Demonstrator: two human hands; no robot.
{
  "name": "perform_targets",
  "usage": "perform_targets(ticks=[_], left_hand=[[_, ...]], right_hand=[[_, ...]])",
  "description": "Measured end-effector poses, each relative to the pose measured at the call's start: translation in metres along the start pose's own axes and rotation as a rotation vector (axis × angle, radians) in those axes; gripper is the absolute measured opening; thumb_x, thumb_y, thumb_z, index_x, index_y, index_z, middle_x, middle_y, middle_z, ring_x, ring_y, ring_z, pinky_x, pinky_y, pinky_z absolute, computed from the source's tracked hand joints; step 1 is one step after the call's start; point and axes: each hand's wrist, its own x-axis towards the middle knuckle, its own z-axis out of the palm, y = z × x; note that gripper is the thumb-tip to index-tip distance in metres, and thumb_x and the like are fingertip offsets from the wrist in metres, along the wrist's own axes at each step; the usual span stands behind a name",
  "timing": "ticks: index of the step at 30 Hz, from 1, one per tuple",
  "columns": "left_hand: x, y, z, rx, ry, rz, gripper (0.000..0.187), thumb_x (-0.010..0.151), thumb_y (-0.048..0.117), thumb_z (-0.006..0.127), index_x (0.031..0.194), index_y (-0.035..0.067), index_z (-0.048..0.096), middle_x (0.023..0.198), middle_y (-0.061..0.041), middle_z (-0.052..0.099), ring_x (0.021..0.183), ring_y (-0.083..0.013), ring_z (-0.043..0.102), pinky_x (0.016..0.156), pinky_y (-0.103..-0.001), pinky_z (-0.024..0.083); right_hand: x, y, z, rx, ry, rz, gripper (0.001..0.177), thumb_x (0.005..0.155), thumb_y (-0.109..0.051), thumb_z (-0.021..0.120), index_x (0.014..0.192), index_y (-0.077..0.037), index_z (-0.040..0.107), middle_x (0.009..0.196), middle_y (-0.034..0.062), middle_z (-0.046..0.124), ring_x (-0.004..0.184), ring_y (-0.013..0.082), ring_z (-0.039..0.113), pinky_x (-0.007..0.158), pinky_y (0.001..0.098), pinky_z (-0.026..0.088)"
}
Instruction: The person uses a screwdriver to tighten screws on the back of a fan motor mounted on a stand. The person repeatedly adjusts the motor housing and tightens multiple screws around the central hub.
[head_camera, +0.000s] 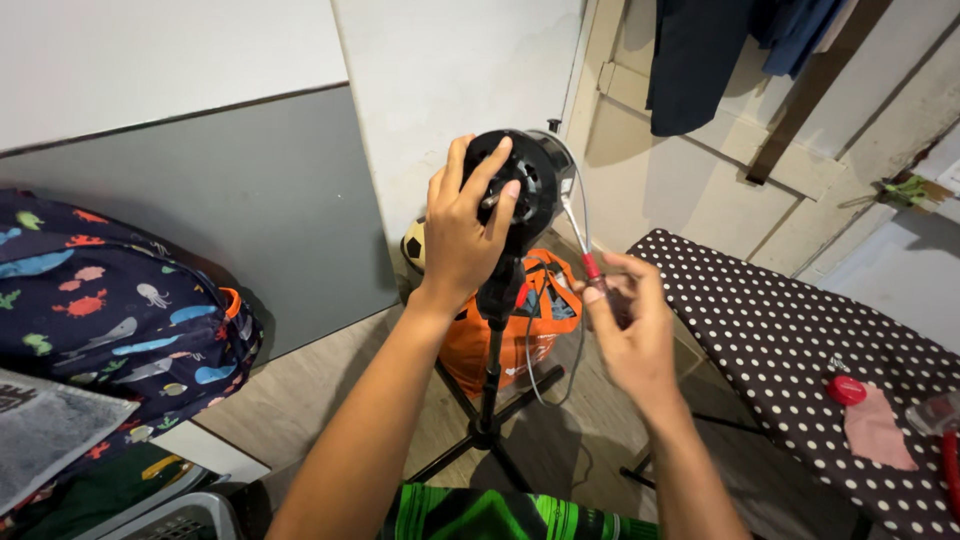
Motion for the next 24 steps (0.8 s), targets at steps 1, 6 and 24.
perform_targets(ticks=[1, 6, 24], left_hand=[[-0.001, 0.001, 0.000, 0.001, 0.003, 0.004, 0.038, 0.101, 0.020, 0.067, 0.138, 0.010, 0.065, 0.146, -0.018, 0.054, 0.119, -0.0371, 0.059, 0.105, -0.044, 0.050], [-0.001, 0.005, -0.002, 0.004, 0.026, 0.018, 0.038, 0.101, 0.020, 0.068, 0.137, 0.009, 0.065, 0.141, -0.017, 0.056, 0.120, -0.0384, 0.059, 0.107, -0.046, 0.049], [-0.022, 0.013, 0.041, 0.014, 0.114, -0.096, 0.043, 0.102, 0.010, 0.064, 0.145, 0.009, 0.059, 0.158, -0.017, 0.044, 0.142, -0.0404, 0.046, 0.124, -0.051, 0.034]], right_hand=[[0.000, 0.002, -0.006, 0.055, 0.007, 0.086, 0.034, 0.101, -0.008, 0.061, 0.132, -0.002, 0.049, 0.101, 0.0077, 0.074, 0.064, 0.0066, 0.058, 0.055, 0.0209, 0.046], [-0.005, 0.022, -0.051, 0.022, -0.003, 0.170, 0.029, 0.099, 0.000, 0.062, 0.127, -0.001, 0.056, 0.111, 0.0110, 0.074, 0.080, 0.0107, 0.058, 0.069, 0.0236, 0.046], [-0.089, 0.186, -0.286, -0.657, 0.332, 0.311, 0.032, 0.085, -0.002, 0.074, 0.114, -0.002, 0.060, 0.099, 0.0113, 0.068, 0.085, 0.0212, 0.063, 0.075, 0.0349, 0.051]])
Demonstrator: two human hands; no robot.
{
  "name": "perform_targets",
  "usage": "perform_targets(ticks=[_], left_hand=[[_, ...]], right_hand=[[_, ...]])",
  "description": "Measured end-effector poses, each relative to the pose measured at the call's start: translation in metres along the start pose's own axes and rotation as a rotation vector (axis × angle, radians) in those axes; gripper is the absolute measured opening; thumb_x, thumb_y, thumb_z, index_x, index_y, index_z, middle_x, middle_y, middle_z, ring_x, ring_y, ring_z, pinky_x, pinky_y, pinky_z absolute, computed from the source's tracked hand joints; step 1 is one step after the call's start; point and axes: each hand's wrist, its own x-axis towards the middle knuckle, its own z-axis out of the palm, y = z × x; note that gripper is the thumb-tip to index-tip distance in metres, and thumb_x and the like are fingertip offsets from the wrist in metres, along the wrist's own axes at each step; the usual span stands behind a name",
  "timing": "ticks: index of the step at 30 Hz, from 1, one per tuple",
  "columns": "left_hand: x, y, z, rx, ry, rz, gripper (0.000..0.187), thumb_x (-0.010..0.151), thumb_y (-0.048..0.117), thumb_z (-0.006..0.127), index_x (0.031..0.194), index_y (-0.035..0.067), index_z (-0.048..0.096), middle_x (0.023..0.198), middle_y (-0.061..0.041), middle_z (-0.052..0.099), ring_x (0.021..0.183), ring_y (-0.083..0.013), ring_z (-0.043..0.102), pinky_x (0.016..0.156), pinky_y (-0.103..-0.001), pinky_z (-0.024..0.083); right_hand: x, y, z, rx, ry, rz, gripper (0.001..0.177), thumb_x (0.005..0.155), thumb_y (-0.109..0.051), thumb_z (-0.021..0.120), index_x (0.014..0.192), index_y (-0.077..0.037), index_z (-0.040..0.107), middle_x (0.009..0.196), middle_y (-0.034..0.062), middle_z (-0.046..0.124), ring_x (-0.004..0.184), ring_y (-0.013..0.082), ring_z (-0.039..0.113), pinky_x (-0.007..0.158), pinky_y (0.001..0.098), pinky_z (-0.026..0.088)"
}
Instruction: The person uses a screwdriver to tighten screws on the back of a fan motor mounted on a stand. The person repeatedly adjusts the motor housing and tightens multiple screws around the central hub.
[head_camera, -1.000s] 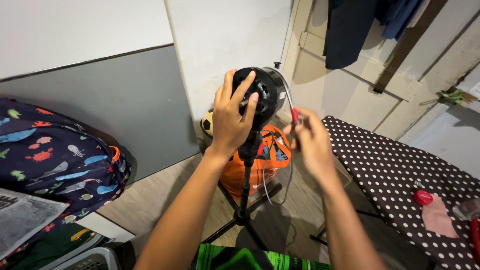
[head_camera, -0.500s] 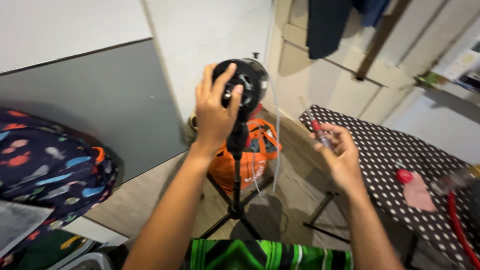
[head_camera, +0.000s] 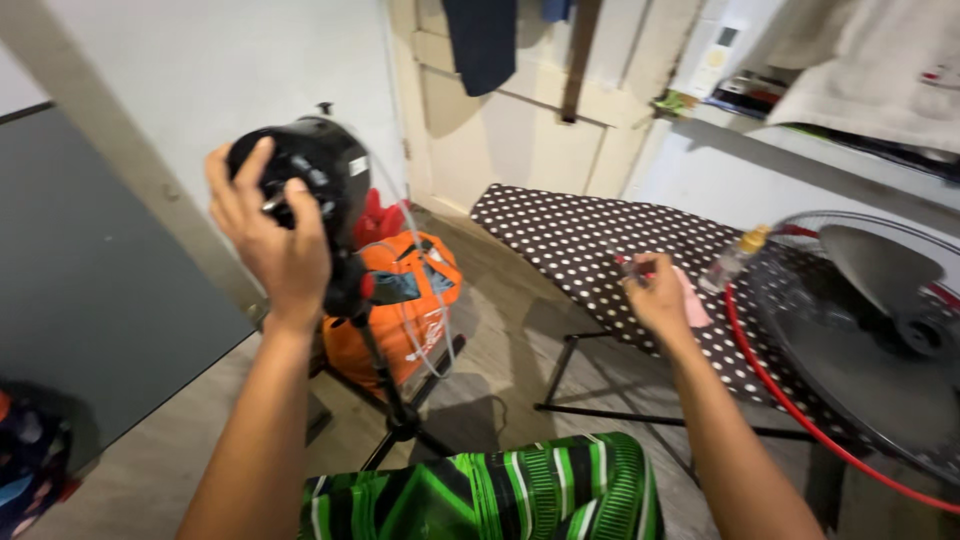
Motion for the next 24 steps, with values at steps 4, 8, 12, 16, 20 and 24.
perform_targets(ticks=[4, 8, 12, 16, 20, 24], left_hand=[[-0.003, -0.005, 0.004, -0.022, 0.003, -0.020, 0.039, 0.103, 0.010, 0.062, 0.142, 0.007, 0.058, 0.158, -0.019, 0.041, 0.147, -0.0416, 0.043, 0.127, -0.052, 0.034], [-0.006, -0.010, 0.009, 0.014, 0.013, 0.004, 0.040, 0.104, 0.009, 0.061, 0.144, 0.008, 0.058, 0.160, -0.017, 0.039, 0.144, -0.0397, 0.042, 0.125, -0.050, 0.032], [-0.008, -0.009, 0.014, -0.001, -0.011, -0.016, 0.044, 0.102, 0.007, 0.058, 0.146, 0.009, 0.057, 0.162, -0.016, 0.038, 0.144, -0.0392, 0.041, 0.125, -0.050, 0.033], [-0.007, -0.012, 0.016, 0.020, 0.000, 0.007, 0.043, 0.104, 0.008, 0.058, 0.147, 0.009, 0.056, 0.162, -0.016, 0.037, 0.145, -0.0379, 0.040, 0.125, -0.051, 0.032], [-0.007, -0.013, 0.014, 0.022, -0.013, 0.011, 0.039, 0.108, 0.012, 0.060, 0.146, 0.008, 0.056, 0.161, -0.015, 0.039, 0.144, -0.0372, 0.041, 0.124, -0.051, 0.032], [-0.007, -0.014, 0.011, 0.006, -0.028, 0.033, 0.041, 0.107, 0.011, 0.059, 0.147, 0.007, 0.056, 0.162, -0.016, 0.037, 0.145, -0.0376, 0.040, 0.125, -0.051, 0.032]], right_hand=[[-0.020, -0.020, -0.012, -0.171, 0.015, -0.079, 0.031, 0.081, -0.004, 0.076, 0.109, -0.002, 0.062, 0.096, 0.0146, 0.066, 0.085, 0.0314, 0.065, 0.076, 0.0414, 0.052], [-0.030, -0.026, -0.018, -0.295, 0.014, -0.249, 0.031, 0.076, -0.002, 0.077, 0.106, -0.003, 0.068, 0.104, 0.0210, 0.066, 0.093, 0.0373, 0.065, 0.079, 0.0425, 0.054], [-0.027, -0.021, -0.026, -0.094, 0.039, -0.096, 0.034, 0.075, -0.004, 0.079, 0.108, -0.006, 0.072, 0.099, 0.0117, 0.070, 0.089, 0.0266, 0.067, 0.079, 0.0386, 0.055], [-0.021, -0.025, -0.039, 0.377, 0.161, 0.349, 0.028, 0.087, -0.006, 0.076, 0.115, -0.009, 0.071, 0.099, 0.0042, 0.071, 0.079, 0.0175, 0.061, 0.069, 0.0347, 0.047], [-0.001, -0.034, -0.051, 0.809, 0.358, 0.439, 0.009, 0.099, -0.016, 0.068, 0.104, -0.009, 0.068, 0.099, 0.0027, 0.069, 0.081, 0.0087, 0.066, 0.077, 0.0232, 0.058], [0.027, -0.023, -0.064, 0.995, 0.457, 0.438, 0.009, 0.102, -0.023, 0.061, 0.105, -0.014, 0.059, 0.092, 0.0040, 0.061, 0.073, 0.0132, 0.065, 0.071, 0.0286, 0.056]])
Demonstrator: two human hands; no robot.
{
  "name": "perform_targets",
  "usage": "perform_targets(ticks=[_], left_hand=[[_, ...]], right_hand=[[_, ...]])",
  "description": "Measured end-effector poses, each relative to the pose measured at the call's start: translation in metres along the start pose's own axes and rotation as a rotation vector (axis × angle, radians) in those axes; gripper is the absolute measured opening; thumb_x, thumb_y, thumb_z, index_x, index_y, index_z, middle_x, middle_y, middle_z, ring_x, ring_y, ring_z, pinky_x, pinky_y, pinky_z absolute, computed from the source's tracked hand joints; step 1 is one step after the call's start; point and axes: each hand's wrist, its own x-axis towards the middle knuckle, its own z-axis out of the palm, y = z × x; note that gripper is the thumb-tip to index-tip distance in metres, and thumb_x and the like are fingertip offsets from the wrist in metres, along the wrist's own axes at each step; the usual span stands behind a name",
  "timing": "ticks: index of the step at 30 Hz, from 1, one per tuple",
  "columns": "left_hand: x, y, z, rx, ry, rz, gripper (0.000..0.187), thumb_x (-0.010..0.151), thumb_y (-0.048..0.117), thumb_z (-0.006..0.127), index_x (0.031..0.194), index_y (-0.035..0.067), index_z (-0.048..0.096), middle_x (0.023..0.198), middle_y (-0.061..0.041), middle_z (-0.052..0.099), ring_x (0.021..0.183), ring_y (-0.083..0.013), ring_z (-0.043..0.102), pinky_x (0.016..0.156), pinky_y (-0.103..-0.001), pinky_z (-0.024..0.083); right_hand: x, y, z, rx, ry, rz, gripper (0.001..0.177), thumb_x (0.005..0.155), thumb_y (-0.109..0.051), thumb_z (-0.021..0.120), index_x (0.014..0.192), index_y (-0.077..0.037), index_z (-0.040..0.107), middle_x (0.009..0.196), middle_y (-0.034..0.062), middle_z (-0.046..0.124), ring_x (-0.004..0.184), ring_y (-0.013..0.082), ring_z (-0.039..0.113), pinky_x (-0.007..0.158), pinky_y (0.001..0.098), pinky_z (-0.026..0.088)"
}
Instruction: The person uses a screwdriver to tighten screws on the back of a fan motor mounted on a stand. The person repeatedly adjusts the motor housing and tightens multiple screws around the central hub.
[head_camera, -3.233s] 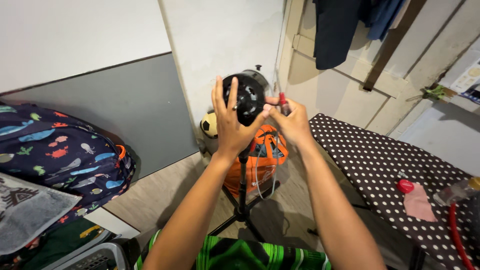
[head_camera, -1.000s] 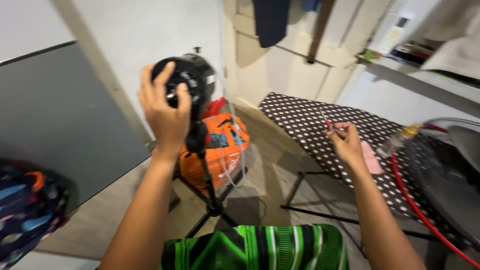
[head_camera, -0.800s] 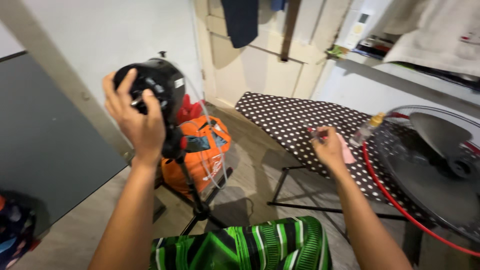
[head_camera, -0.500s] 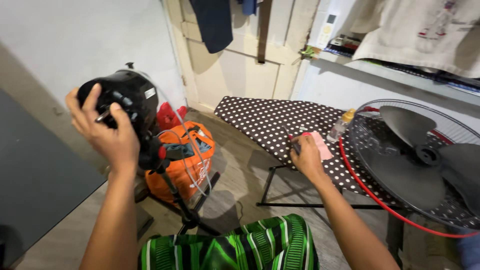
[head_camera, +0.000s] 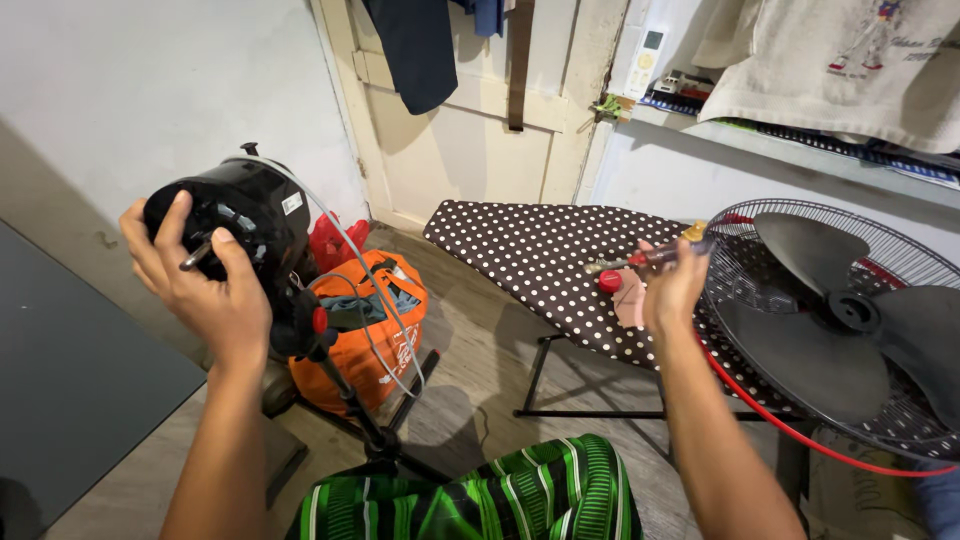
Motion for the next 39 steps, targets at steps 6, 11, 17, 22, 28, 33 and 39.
perform_targets(ticks=[6, 11, 17, 22, 28, 33, 39], left_hand=[[-0.001, 0.001, -0.005, -0.001, -0.011, -0.011, 0.039, 0.109, 0.011, 0.059, 0.147, 0.006, 0.055, 0.162, -0.017, 0.037, 0.144, -0.0375, 0.040, 0.124, -0.051, 0.033], [0.004, 0.007, -0.010, 0.017, -0.033, -0.042, 0.040, 0.108, 0.016, 0.059, 0.147, 0.007, 0.055, 0.162, -0.017, 0.037, 0.147, -0.0373, 0.041, 0.125, -0.051, 0.032], [0.009, 0.003, -0.010, 0.022, -0.012, -0.031, 0.045, 0.107, 0.029, 0.060, 0.147, 0.009, 0.056, 0.159, -0.022, 0.040, 0.143, -0.0433, 0.042, 0.123, -0.052, 0.033], [0.010, 0.001, -0.012, 0.076, 0.044, 0.021, 0.042, 0.107, 0.028, 0.058, 0.146, 0.014, 0.055, 0.156, -0.021, 0.044, 0.137, -0.0420, 0.047, 0.119, -0.052, 0.038], [0.012, 0.004, -0.018, 0.074, 0.041, 0.012, 0.042, 0.104, 0.025, 0.060, 0.144, 0.015, 0.056, 0.155, -0.021, 0.044, 0.134, -0.0423, 0.049, 0.117, -0.052, 0.041], [0.012, 0.003, -0.023, 0.079, 0.022, 0.005, 0.042, 0.103, 0.024, 0.060, 0.144, 0.014, 0.057, 0.155, -0.022, 0.044, 0.135, -0.0420, 0.048, 0.116, -0.050, 0.042], [0.016, 0.004, -0.027, 0.051, 0.011, -0.018, 0.044, 0.101, 0.025, 0.065, 0.143, 0.015, 0.059, 0.156, -0.022, 0.044, 0.139, -0.0411, 0.048, 0.118, -0.049, 0.041]], right_hand=[[0.071, -0.010, 0.027, -1.551, -0.510, -0.164, 0.028, 0.083, -0.028, 0.079, 0.102, -0.008, 0.077, 0.098, 0.0142, 0.077, 0.087, 0.0268, 0.072, 0.085, 0.0429, 0.057], [0.071, 0.009, 0.055, -1.995, -0.680, -0.250, 0.033, 0.074, -0.024, 0.083, 0.106, -0.017, 0.078, 0.107, 0.0150, 0.074, 0.100, 0.0345, 0.072, 0.088, 0.0464, 0.058], [0.086, 0.038, 0.047, -2.145, -0.706, -0.271, 0.034, 0.080, -0.030, 0.081, 0.105, -0.008, 0.078, 0.108, 0.0182, 0.077, 0.101, 0.0341, 0.075, 0.087, 0.0455, 0.060], [0.084, 0.041, 0.048, -2.161, -0.721, -0.279, 0.033, 0.083, -0.033, 0.081, 0.109, -0.012, 0.078, 0.113, 0.0157, 0.077, 0.106, 0.0331, 0.074, 0.090, 0.0457, 0.060], [0.081, 0.043, 0.052, -2.203, -0.698, -0.246, 0.035, 0.084, -0.035, 0.081, 0.113, -0.016, 0.077, 0.116, 0.0124, 0.076, 0.108, 0.0321, 0.074, 0.091, 0.0461, 0.060], [0.084, 0.050, 0.045, -2.203, -0.714, -0.375, 0.025, 0.090, -0.032, 0.072, 0.110, -0.017, 0.079, 0.113, 0.0125, 0.077, 0.104, 0.0324, 0.076, 0.089, 0.0453, 0.061], [0.024, 0.021, 0.100, -1.829, -0.654, -0.557, 0.031, 0.095, -0.040, 0.073, 0.107, -0.011, 0.078, 0.099, 0.0170, 0.078, 0.093, 0.0362, 0.074, 0.084, 0.0476, 0.058]])
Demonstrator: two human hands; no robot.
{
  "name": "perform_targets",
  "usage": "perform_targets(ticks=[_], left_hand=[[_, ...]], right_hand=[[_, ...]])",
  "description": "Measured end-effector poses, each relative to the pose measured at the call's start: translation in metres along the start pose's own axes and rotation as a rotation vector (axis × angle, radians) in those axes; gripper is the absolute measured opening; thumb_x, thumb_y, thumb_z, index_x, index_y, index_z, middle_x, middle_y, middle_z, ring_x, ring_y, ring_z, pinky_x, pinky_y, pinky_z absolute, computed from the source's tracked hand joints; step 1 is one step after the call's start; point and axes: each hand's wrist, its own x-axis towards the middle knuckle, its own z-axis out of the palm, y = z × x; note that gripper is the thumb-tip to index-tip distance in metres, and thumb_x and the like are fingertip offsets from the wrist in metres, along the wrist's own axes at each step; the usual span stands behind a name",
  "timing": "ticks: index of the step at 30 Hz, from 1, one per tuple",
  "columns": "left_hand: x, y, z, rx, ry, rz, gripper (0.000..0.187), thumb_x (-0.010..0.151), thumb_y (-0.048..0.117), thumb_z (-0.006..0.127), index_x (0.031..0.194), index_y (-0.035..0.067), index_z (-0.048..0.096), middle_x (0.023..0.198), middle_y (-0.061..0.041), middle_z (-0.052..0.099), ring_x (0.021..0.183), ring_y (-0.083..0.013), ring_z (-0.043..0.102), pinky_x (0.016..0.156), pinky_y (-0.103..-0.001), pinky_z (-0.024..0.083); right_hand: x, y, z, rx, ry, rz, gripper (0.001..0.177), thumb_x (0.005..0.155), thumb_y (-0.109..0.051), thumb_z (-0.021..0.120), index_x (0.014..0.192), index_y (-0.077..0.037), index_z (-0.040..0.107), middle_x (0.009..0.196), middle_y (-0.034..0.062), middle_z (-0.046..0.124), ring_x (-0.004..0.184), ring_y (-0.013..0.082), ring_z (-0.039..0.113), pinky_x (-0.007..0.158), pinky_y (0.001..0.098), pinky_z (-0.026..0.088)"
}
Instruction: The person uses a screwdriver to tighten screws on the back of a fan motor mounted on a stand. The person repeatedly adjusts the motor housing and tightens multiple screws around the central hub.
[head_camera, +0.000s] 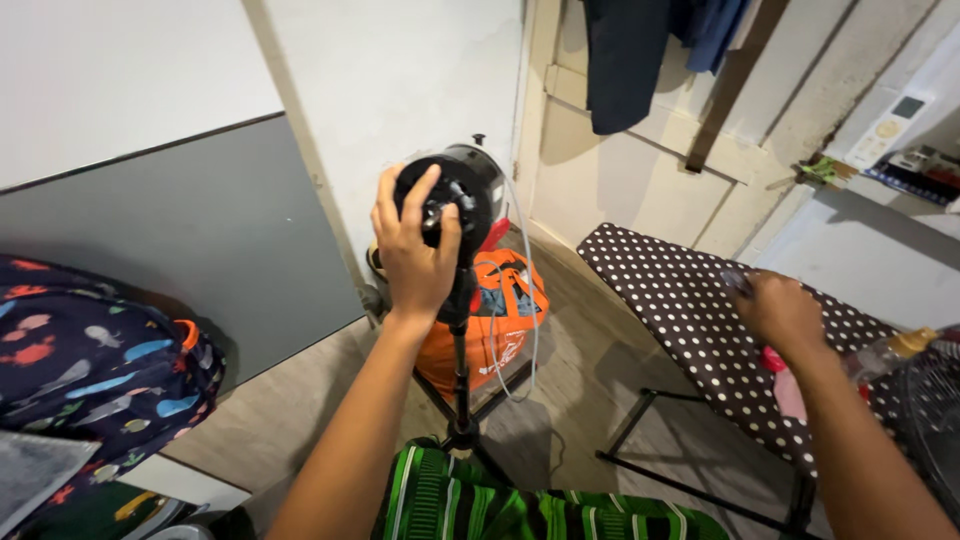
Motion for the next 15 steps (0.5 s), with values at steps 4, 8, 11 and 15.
perform_targets(ticks=[4, 8, 11, 15], left_hand=[[0.006, 0.011, -0.012, 0.047, 0.043, 0.097, 0.049, 0.096, 0.025, 0.072, 0.142, 0.012, 0.059, 0.152, -0.021, 0.045, 0.144, -0.0440, 0.041, 0.122, -0.053, 0.030], [0.009, 0.031, -0.033, 0.012, 0.071, 0.198, 0.049, 0.090, 0.025, 0.075, 0.136, 0.011, 0.062, 0.144, -0.016, 0.049, 0.138, -0.0402, 0.042, 0.120, -0.050, 0.030], [0.021, 0.043, -0.049, -0.027, -0.077, 0.244, 0.030, 0.090, 0.025, 0.080, 0.118, 0.016, 0.071, 0.126, -0.006, 0.063, 0.129, -0.0301, 0.053, 0.115, -0.044, 0.034], [0.048, 0.053, -0.059, -0.118, -0.358, 0.240, 0.026, 0.082, 0.025, 0.085, 0.102, 0.010, 0.079, 0.095, -0.003, 0.074, 0.100, -0.0250, 0.067, 0.092, -0.045, 0.039]], right_hand=[[-0.012, -0.100, -0.056, 0.671, 0.096, -0.250, 0.028, 0.094, -0.032, 0.076, 0.109, -0.009, 0.077, 0.090, 0.0074, 0.076, 0.080, 0.0192, 0.069, 0.075, 0.0352, 0.054], [-0.037, -0.195, -0.112, 1.222, -0.104, -0.240, 0.028, 0.093, -0.030, 0.076, 0.107, -0.006, 0.074, 0.077, -0.0055, 0.061, 0.061, 0.0064, 0.049, 0.054, 0.0241, 0.039], [-0.059, -0.252, -0.139, 1.547, -0.235, -0.225, 0.025, 0.090, -0.027, 0.076, 0.105, -0.007, 0.071, 0.071, -0.0078, 0.055, 0.052, 0.0037, 0.043, 0.046, 0.0211, 0.032], [-0.071, -0.297, -0.158, 1.728, -0.268, -0.318, 0.022, 0.095, -0.025, 0.074, 0.105, -0.006, 0.072, 0.066, -0.0078, 0.052, 0.051, 0.0025, 0.042, 0.047, 0.0194, 0.034]])
